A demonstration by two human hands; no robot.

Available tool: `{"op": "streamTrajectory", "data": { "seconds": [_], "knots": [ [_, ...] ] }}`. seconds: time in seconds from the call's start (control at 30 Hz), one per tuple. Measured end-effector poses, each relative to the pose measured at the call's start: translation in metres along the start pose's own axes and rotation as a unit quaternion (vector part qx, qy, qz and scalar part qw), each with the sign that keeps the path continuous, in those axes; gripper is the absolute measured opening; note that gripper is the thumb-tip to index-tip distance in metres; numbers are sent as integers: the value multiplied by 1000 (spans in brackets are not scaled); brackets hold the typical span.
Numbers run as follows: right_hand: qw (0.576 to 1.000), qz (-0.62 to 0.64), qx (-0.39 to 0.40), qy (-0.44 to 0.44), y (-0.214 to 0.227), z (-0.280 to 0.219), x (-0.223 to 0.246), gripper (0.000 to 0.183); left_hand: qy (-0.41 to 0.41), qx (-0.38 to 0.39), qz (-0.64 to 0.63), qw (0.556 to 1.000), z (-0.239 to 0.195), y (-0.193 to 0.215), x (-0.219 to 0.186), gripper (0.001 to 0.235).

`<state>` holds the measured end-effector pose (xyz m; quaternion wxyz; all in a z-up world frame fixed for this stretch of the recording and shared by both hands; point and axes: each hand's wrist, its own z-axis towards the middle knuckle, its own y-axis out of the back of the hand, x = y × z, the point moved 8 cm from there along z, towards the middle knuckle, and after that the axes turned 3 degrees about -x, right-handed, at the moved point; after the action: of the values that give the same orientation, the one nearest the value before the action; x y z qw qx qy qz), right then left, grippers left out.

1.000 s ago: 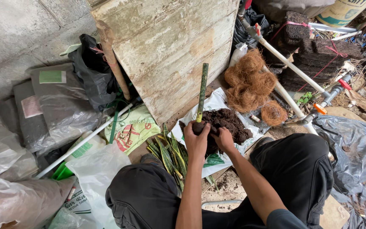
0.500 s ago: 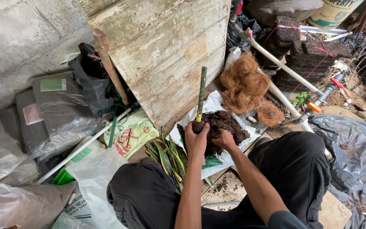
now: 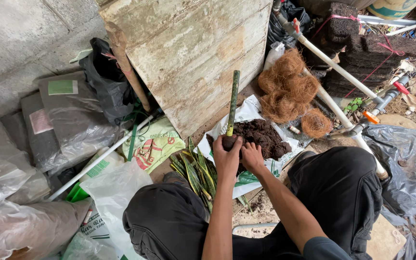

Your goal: The person sits on the ground and packs soil around the base of a plant cutting held in the left hand. They repeatedly scoop soil from a bag and press it into a ball around the cutting's roots.

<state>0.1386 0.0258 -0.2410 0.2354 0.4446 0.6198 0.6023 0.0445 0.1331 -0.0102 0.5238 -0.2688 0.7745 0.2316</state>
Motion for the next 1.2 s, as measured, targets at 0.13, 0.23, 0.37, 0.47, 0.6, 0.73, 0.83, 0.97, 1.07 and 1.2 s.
{"op": "streamTrajectory", "data": {
  "seconds": [0.13, 0.23, 0.37, 0.47, 0.6, 0.73, 0.83, 0.97, 1.07, 1.2],
  "knots": [
    [992, 120, 20, -36, 18, 8, -14, 27, 7, -9, 1, 1000, 1, 1, -2, 35],
    [971, 224, 5, -84, 25, 11, -32, 20, 13, -4, 1, 1000, 1, -1, -4, 33],
    [954, 273, -102, -69, 40, 14, -59, 21, 1, 0, -31, 1000, 1, -11, -6, 34],
    [834, 514, -9, -201, 9, 11, -83, 23, 10, -3, -36, 999, 0, -15, 0, 36],
    [531, 795, 134, -260, -14, -5, -66, 39, -33, -4, -23, 999, 1, -14, 0, 36],
    [581, 760, 126, -262, 4, -9, -57, 35, 1, 5, -17, 1000, 5, -12, 8, 37],
    [577, 774, 128, -224, 22, -6, -46, 37, -3, 9, -32, 999, 8, -12, 8, 39],
    [602, 765, 137, -183, 36, -6, -38, 38, -1, 13, -39, 999, 7, -14, 6, 38],
    [630, 747, 126, -171, 48, 1, -38, 38, 1, 23, -26, 999, 5, -16, 4, 36],
    [651, 734, 117, -154, 72, 4, -31, 39, 3, 22, -19, 1000, 4, -15, 4, 34]
  ]
}}
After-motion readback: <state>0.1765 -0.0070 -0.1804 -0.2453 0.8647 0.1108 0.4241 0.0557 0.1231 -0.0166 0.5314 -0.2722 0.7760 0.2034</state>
